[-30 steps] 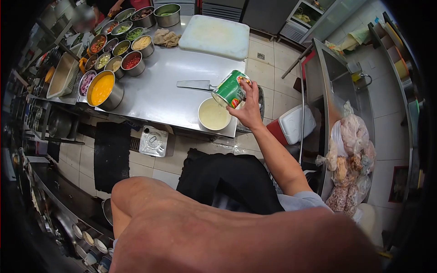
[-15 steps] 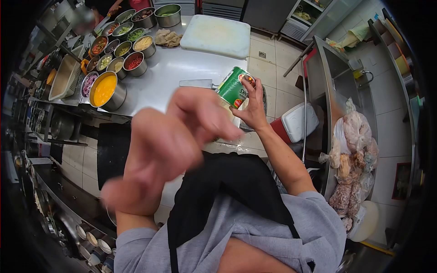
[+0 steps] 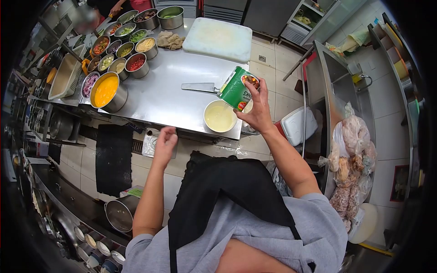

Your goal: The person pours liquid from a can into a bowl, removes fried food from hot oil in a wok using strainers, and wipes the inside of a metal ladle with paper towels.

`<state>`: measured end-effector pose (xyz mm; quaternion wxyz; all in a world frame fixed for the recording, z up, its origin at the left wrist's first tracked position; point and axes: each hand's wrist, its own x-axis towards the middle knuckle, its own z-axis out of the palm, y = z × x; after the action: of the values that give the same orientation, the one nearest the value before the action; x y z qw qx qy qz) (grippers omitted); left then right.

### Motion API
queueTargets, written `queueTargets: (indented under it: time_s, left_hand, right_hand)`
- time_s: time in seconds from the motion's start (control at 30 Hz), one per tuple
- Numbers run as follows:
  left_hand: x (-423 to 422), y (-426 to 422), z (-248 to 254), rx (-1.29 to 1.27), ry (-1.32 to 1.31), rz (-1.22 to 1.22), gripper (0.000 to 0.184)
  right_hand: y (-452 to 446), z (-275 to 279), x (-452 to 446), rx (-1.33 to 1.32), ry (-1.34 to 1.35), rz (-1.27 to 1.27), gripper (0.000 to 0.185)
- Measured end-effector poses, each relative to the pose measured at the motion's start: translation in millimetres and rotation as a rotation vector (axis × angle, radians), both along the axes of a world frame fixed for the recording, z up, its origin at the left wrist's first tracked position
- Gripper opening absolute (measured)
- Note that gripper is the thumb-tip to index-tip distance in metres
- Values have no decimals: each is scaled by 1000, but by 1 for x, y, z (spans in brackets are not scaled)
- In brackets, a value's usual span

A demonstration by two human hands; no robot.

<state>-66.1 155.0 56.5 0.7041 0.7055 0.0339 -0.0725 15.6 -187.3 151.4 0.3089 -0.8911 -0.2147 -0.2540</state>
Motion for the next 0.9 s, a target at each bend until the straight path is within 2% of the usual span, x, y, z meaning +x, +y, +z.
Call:
queueTargets:
  time_s: [0.07,0.13,0.17,0.23,0.33,0.4,0.47,0.57,0.9]
  left_hand:
    - [-14,-3,-35,160,200,-43,34]
    - [-30,3,-86,387,196,-212,38]
    - [-40,6,-113,386,197,-211,38]
    - [-60,11,-154,566,137,-371,42]
    - [-77,19,-165,629,283,-464,43]
    - [-84,29,-172,643,329,-471,42]
    - [-88,46,-189,722,499,-432,43]
    - [-94,84,-230,744,550,-359,43]
    - [-89,124,-245,763,597,-213,32]
  right_hand:
    - [2,2,0,-7,0,4,101]
    - [3,4,0,-13,0,8,101]
    - [3,4,1,-13,3,16,101]
    - [3,5,1,-14,8,21,101]
    - [5,9,1,-28,4,16,101]
    - [7,13,0,-30,-12,17,97]
    - [7,14,-1,-29,-14,14,97]
    - [6,10,0,-13,-13,21,99]
    - [8,14,0,-39,-22,15,98]
